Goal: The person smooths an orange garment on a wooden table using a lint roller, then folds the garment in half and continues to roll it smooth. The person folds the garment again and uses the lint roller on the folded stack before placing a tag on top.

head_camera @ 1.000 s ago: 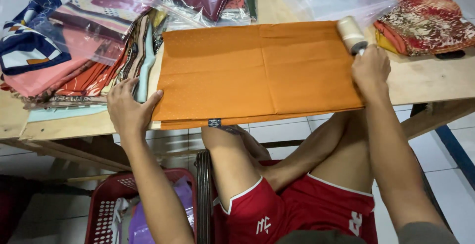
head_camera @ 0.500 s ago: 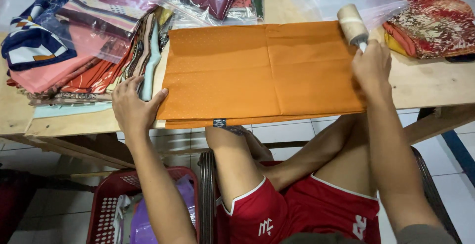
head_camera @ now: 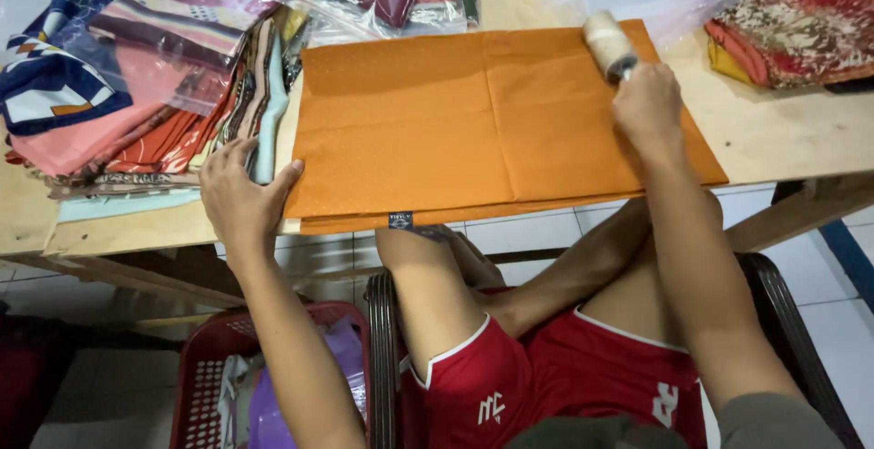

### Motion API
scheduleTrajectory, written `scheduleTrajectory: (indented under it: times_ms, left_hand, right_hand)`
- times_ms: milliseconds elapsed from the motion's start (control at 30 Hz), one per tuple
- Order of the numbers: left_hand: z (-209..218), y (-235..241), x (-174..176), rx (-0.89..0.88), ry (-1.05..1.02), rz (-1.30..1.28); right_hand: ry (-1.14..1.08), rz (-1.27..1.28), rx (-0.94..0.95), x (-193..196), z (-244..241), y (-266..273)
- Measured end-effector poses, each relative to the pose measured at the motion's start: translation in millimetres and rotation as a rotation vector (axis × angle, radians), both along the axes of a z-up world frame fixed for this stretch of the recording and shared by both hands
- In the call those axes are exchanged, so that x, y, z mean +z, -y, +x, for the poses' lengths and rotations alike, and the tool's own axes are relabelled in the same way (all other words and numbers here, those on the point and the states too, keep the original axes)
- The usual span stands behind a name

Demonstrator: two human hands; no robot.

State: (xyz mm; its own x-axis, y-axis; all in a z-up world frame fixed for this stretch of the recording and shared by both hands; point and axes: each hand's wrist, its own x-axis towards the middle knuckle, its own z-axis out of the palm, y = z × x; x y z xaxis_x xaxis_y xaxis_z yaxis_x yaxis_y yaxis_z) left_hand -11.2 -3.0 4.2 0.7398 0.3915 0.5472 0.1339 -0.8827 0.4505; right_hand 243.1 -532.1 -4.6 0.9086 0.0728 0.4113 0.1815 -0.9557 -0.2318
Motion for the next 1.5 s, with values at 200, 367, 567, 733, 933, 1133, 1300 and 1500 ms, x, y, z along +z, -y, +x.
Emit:
scheduleTrajectory:
  times_ms: [200, 367, 567, 733, 933, 1133, 1300, 1500]
  left_hand:
    - [2, 1, 1, 0.029, -0.015, -0.032]
    - [2, -1, -3, 0.030, -0.026, -0.026]
    - [8, -6, -6, 0.042, -0.019, -0.015]
    - [6, -6, -11, 0.041, -0.004, -0.013]
    - [8, -6, -8, 0.060, -0.052, -0.053]
    - [7, -8, -2, 0.055, -0.022, -0.039]
    - [5, -3, 3, 0.030, -0.040, -0.041]
    - [11, -12, -11, 0.025, -0.016, -0.030]
  right_hand:
    - [-0.027, 0.115, 0.027, 46, -44, -34]
    - [-0.083, 0.067, 0.063, -10, 16, -34]
    - [-0.114, 0.158, 0.282, 46, -47, -78]
    - [-0.043, 0.096, 0.211, -19, 36, -89]
    - [-0.185, 0.221, 0.469, 55, -59, -154]
    - [-0.104, 0.164, 0.351, 21, -5, -198]
    - [-0.076, 0.098, 0.455, 6, -1, -238]
    - [-0.052, 0.119, 0.633, 43, -51, -298]
